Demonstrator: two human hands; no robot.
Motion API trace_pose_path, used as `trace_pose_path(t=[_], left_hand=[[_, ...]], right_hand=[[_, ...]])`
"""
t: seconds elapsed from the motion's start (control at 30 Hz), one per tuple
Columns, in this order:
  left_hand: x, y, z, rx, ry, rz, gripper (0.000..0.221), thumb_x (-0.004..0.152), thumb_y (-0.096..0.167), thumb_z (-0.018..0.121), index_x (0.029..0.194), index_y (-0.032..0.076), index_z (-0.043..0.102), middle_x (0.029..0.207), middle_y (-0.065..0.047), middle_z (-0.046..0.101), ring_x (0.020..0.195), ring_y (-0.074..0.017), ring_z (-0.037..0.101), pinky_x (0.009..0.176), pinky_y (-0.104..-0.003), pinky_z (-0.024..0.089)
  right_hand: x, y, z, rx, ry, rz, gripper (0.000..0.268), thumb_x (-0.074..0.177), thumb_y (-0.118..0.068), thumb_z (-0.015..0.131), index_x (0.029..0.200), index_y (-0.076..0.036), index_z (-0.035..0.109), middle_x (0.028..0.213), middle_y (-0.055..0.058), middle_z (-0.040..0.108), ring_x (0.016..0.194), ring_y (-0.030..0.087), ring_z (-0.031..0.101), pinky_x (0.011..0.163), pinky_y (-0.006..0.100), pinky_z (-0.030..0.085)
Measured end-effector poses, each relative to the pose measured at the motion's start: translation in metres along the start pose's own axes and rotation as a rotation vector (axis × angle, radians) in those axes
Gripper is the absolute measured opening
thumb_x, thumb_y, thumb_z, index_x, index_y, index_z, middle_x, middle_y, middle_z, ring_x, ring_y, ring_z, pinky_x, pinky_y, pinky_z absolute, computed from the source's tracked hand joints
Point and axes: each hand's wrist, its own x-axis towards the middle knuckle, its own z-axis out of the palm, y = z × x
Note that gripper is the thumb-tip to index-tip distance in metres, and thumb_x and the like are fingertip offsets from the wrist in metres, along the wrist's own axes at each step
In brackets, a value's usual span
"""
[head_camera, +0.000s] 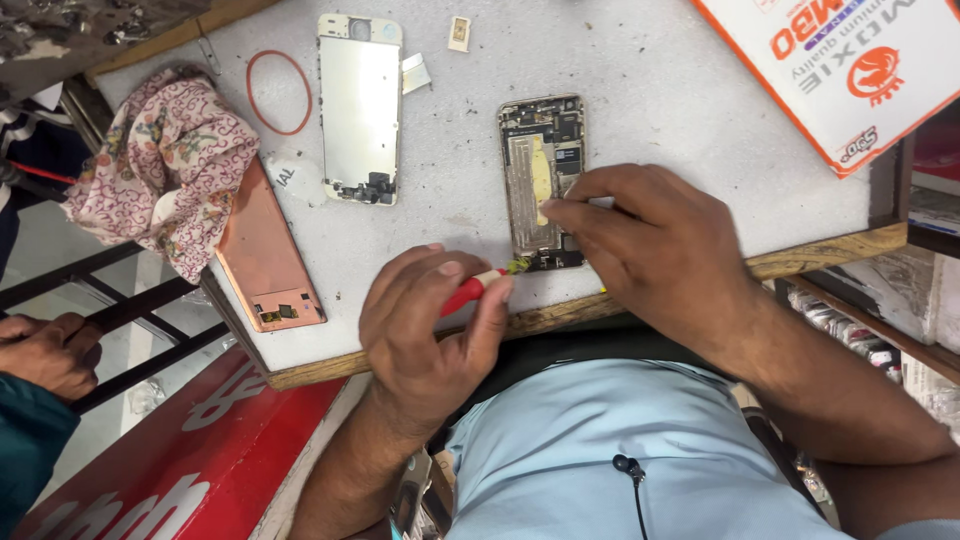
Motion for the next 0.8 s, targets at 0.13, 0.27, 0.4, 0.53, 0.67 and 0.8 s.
trace_pose_path(t=[0.13,0.27,0.4,0.53,0.67,0.8], left_hand=[[0.002,0.003,0.000,0.024,-0.035,-0.010,0.055,0.098,0.008,0.081,0.130,0.008,0.037,0.093,-0.009,0.072,0.092,-0.0239,0.077,0.089,-0.043,0.063],[0.005,0.005,0.001,0.052,-0.062,0.004,0.054,0.099,0.009,0.080,0.131,0.009,0.036,0.095,-0.009,0.073,0.093,-0.0235,0.076,0.090,-0.043,0.063],[0.008,0.006,0.001,0.066,-0.073,0.027,0.055,0.101,0.010,0.078,0.133,0.008,0.034,0.096,-0.009,0.073,0.093,-0.0217,0.076,0.090,-0.044,0.063],[0.009,0.007,0.001,0.077,-0.090,0.023,0.055,0.101,0.010,0.077,0.133,0.009,0.033,0.095,-0.008,0.073,0.092,-0.0223,0.076,0.090,-0.044,0.063],[0.006,0.007,-0.002,0.068,-0.107,0.039,0.056,0.103,0.010,0.076,0.135,0.010,0.031,0.095,-0.008,0.073,0.091,-0.0217,0.076,0.094,-0.045,0.063],[0.006,0.007,0.001,0.061,-0.103,0.035,0.057,0.102,0.010,0.077,0.136,0.010,0.031,0.093,-0.007,0.073,0.090,-0.0215,0.077,0.093,-0.045,0.063]], right_hand=[[-0.013,-0.001,-0.007,0.015,0.028,0.060,0.034,0.085,-0.001,0.079,0.117,-0.014,0.076,0.125,0.001,0.069,0.087,0.019,0.064,0.074,0.031,0.056],[-0.019,0.003,-0.005,-0.010,0.026,0.050,0.033,0.084,-0.002,0.081,0.114,-0.015,0.076,0.126,0.001,0.069,0.087,0.018,0.062,0.073,0.030,0.055],[-0.023,0.006,-0.003,-0.032,0.025,0.038,0.033,0.082,-0.007,0.083,0.114,-0.016,0.077,0.128,0.000,0.069,0.088,0.018,0.062,0.075,0.030,0.056],[-0.022,0.007,-0.002,-0.056,0.022,0.038,0.031,0.085,-0.010,0.084,0.115,-0.015,0.077,0.129,0.000,0.068,0.089,0.017,0.062,0.075,0.029,0.056],[-0.022,0.008,-0.001,-0.055,0.021,0.044,0.029,0.087,-0.011,0.084,0.114,-0.015,0.077,0.129,-0.001,0.068,0.087,0.017,0.061,0.074,0.029,0.055],[-0.023,0.010,0.000,-0.067,0.012,0.047,0.028,0.087,-0.012,0.084,0.114,-0.016,0.077,0.130,-0.001,0.067,0.087,0.016,0.060,0.073,0.028,0.055]])
